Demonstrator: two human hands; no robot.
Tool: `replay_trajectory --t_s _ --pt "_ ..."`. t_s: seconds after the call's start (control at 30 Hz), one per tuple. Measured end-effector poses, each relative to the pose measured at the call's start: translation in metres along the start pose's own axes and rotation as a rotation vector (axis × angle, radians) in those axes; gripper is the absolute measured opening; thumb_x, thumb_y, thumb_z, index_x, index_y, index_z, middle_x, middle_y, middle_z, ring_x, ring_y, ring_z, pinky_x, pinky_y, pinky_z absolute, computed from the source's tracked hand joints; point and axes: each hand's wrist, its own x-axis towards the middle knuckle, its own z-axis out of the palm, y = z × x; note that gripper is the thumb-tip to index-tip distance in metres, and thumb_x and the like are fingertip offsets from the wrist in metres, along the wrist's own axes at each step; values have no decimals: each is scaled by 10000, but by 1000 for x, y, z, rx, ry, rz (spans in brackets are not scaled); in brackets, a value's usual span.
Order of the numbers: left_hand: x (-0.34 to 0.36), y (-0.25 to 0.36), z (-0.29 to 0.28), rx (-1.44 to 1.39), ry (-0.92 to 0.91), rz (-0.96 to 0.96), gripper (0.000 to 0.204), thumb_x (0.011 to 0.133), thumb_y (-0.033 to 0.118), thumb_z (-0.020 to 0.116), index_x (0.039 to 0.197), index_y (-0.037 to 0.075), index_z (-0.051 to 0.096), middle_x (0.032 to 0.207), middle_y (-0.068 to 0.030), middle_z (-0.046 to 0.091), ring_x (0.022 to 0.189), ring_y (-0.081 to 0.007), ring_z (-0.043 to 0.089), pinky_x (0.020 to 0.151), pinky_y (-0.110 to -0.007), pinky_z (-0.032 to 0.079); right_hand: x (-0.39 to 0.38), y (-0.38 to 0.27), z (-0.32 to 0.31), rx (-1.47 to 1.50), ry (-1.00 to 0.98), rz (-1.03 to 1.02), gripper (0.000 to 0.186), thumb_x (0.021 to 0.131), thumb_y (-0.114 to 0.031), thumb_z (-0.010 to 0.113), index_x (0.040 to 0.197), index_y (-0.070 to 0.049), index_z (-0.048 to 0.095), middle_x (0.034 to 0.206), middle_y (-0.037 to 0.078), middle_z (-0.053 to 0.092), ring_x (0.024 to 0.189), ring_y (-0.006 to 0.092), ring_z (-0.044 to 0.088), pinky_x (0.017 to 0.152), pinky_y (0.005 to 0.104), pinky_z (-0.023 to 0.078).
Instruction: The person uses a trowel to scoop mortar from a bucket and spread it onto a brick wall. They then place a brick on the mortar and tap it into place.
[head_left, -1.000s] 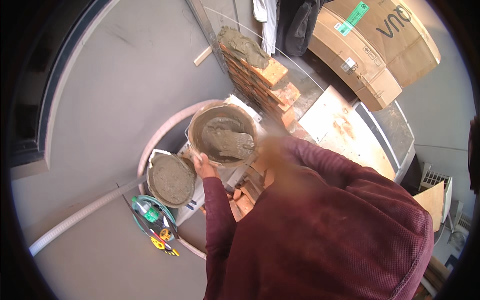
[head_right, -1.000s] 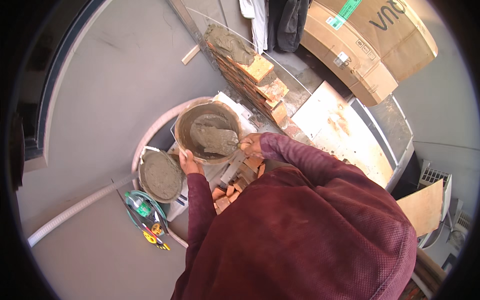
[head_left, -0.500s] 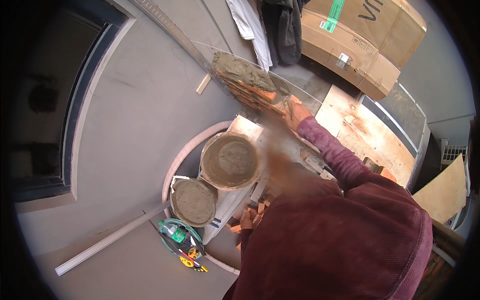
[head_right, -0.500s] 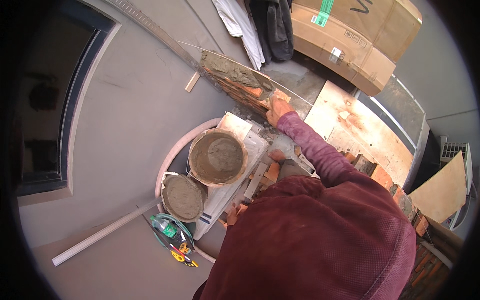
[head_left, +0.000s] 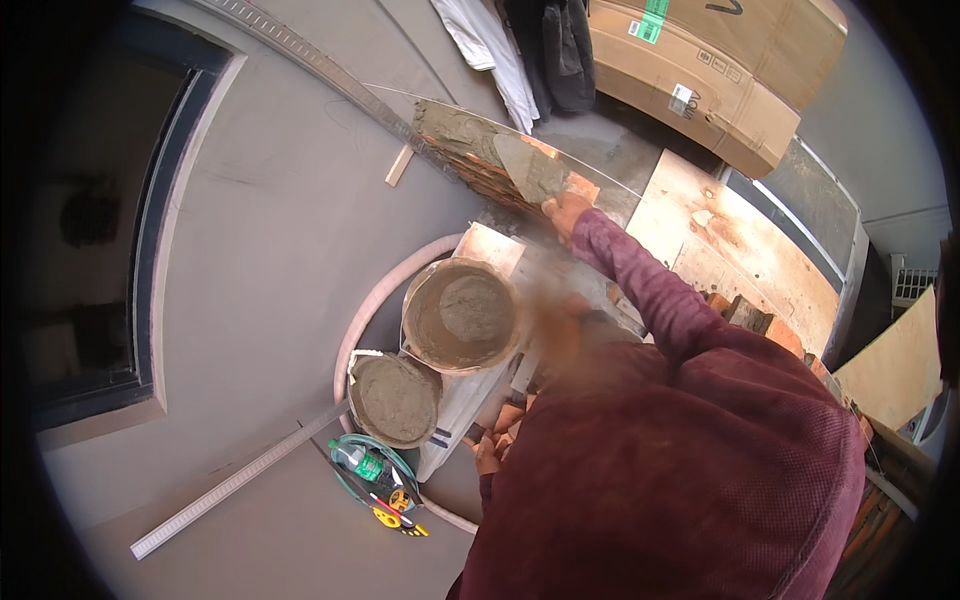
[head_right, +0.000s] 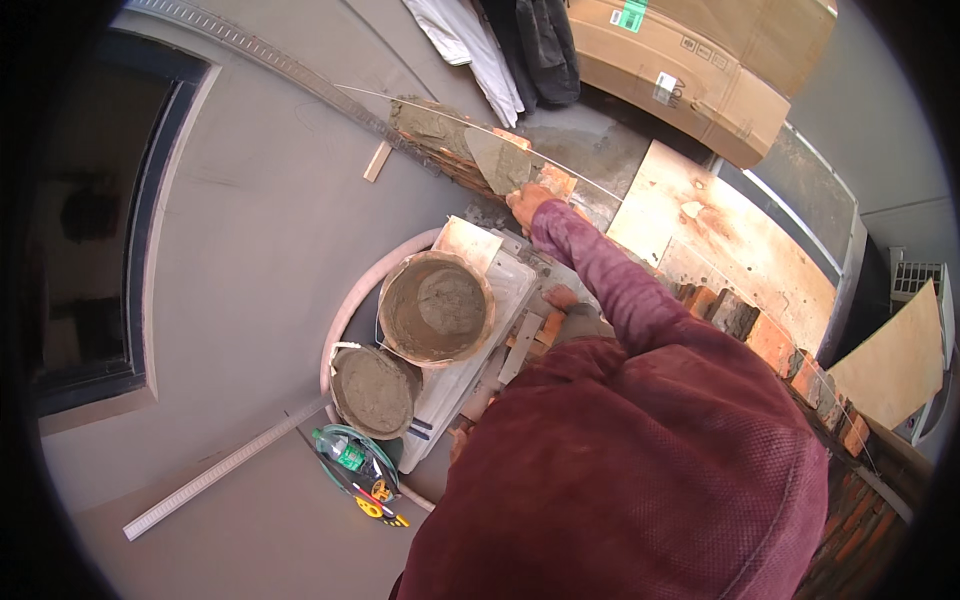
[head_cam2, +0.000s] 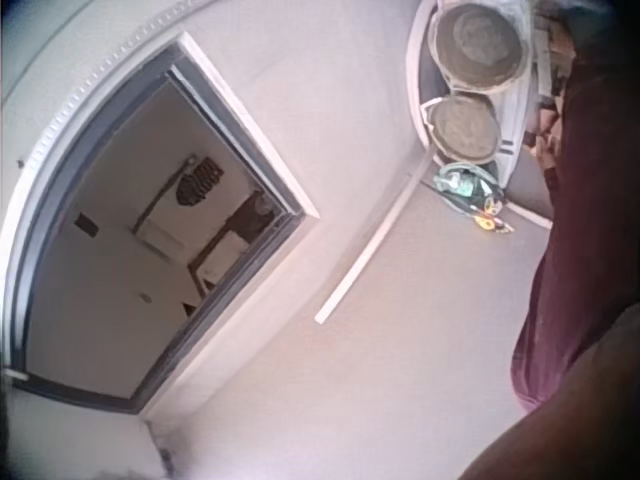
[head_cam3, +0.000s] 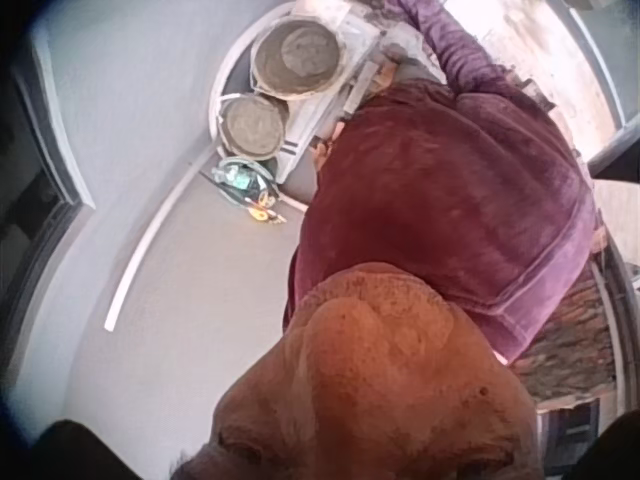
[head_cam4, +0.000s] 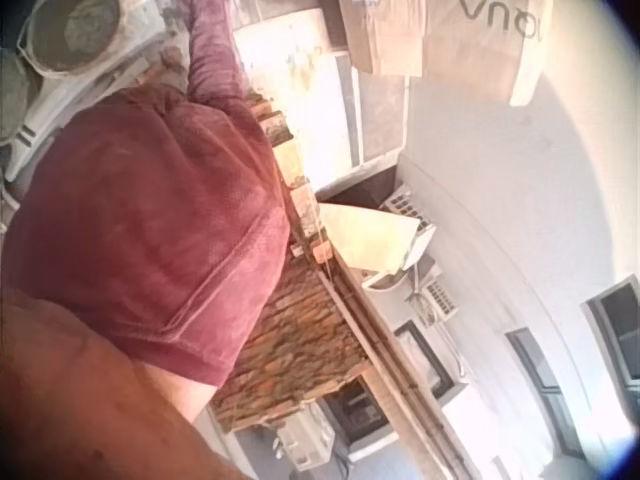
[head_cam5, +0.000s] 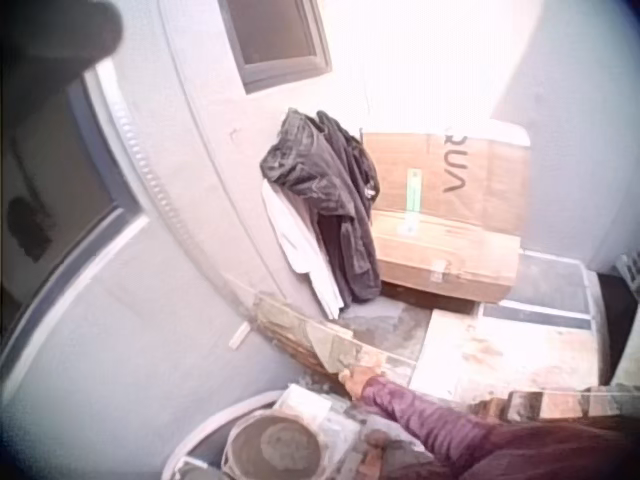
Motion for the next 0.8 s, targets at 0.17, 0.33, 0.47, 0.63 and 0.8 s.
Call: replay_trajectory --t_s 0.17,0.33,0.47,0.63,0.8 --pt "0 13 6 34 -57 71 540 940 379 566 1348 46 448 1109 -64 591 922 -153 584 745 -339 550 -12 17 -4 108 -46 139 441 922 -347 465 1013 66 591 681 161 646 595 265 647 581 410 494" --pt "15 -9 -16 -15 -102 116 542 942 389 562 1347 46 457 1106 -75 601 869 -157 596 757 -336 546 -30 27 8 -59 -15 24 407 922 -307 472 1012 78 568 857 244 657 787 374 660 744 445 502" --pt "2 -14 -12 -5 -20 89 540 939 383 569 1350 52 458 1106 -75 602 858 -163 607 760 -329 540 -24 12 34 -171 84 -172 402 906 -298 510 1001 85 588 969 293 639 970 430 615 850 468 483" --pt "-3 -14 -22 10 17 79 537 937 379 576 1351 58 460 1108 -74 603 852 -166 614 761 -322 534 2 13 22 -208 63 -48 445 895 -331 526 1004 92 605 1028 298 628 1005 418 609 872 456 479" --pt "0 -3 -35 5 54 106 534 934 375 582 1352 64 463 1110 -74 603 847 -168 621 763 -315 529 -20 24 -12 -50 16 -2 427 921 -348 477 979 52 615 806 215 665 804 346 666 790 440 490"
